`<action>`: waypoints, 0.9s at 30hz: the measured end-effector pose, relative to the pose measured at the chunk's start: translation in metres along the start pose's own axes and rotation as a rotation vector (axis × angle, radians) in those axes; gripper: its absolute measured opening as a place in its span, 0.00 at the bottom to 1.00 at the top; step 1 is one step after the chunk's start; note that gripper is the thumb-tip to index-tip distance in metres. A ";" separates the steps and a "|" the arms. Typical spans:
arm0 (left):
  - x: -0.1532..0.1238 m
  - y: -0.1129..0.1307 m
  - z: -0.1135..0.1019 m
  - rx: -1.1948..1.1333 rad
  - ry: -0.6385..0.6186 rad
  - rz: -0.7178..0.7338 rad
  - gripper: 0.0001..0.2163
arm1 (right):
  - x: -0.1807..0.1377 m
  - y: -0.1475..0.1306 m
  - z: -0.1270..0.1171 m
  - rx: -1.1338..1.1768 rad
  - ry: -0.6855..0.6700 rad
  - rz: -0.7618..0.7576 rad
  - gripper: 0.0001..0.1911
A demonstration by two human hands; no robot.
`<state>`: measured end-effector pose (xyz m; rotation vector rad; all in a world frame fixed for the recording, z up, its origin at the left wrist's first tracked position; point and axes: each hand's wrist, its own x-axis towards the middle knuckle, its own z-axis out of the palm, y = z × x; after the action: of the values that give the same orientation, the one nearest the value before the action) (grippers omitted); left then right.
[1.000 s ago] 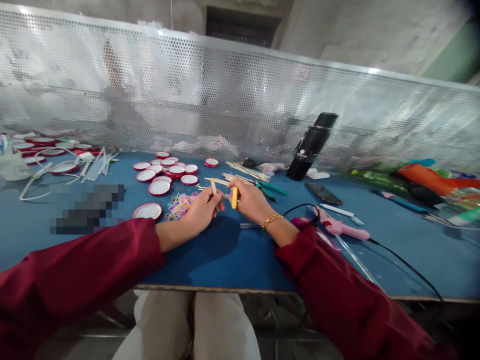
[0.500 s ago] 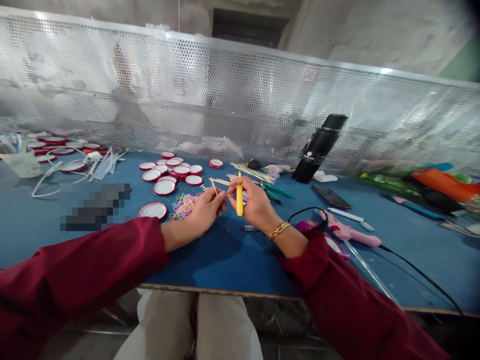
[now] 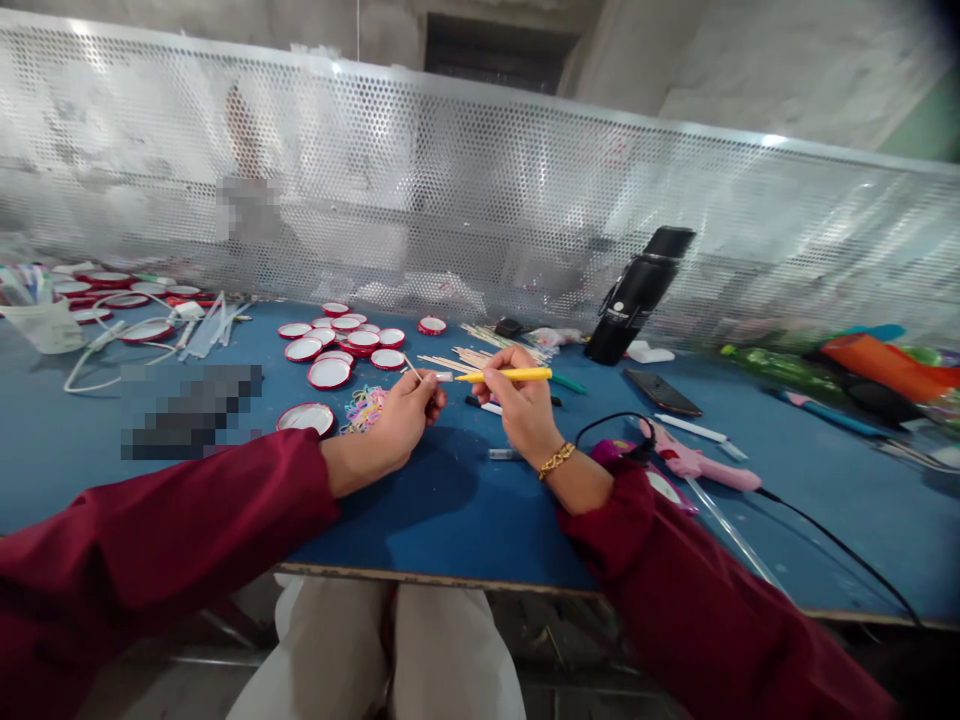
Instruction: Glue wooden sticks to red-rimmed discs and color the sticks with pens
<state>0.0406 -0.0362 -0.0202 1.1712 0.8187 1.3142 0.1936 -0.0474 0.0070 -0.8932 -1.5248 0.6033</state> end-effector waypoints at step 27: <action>0.002 0.004 0.003 -0.010 -0.100 0.093 0.12 | 0.005 0.006 0.001 0.070 -0.126 0.020 0.15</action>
<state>0.0427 -0.0351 -0.0152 1.2695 0.6920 1.3224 0.1940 -0.0402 0.0048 -0.8311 -1.5988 0.7342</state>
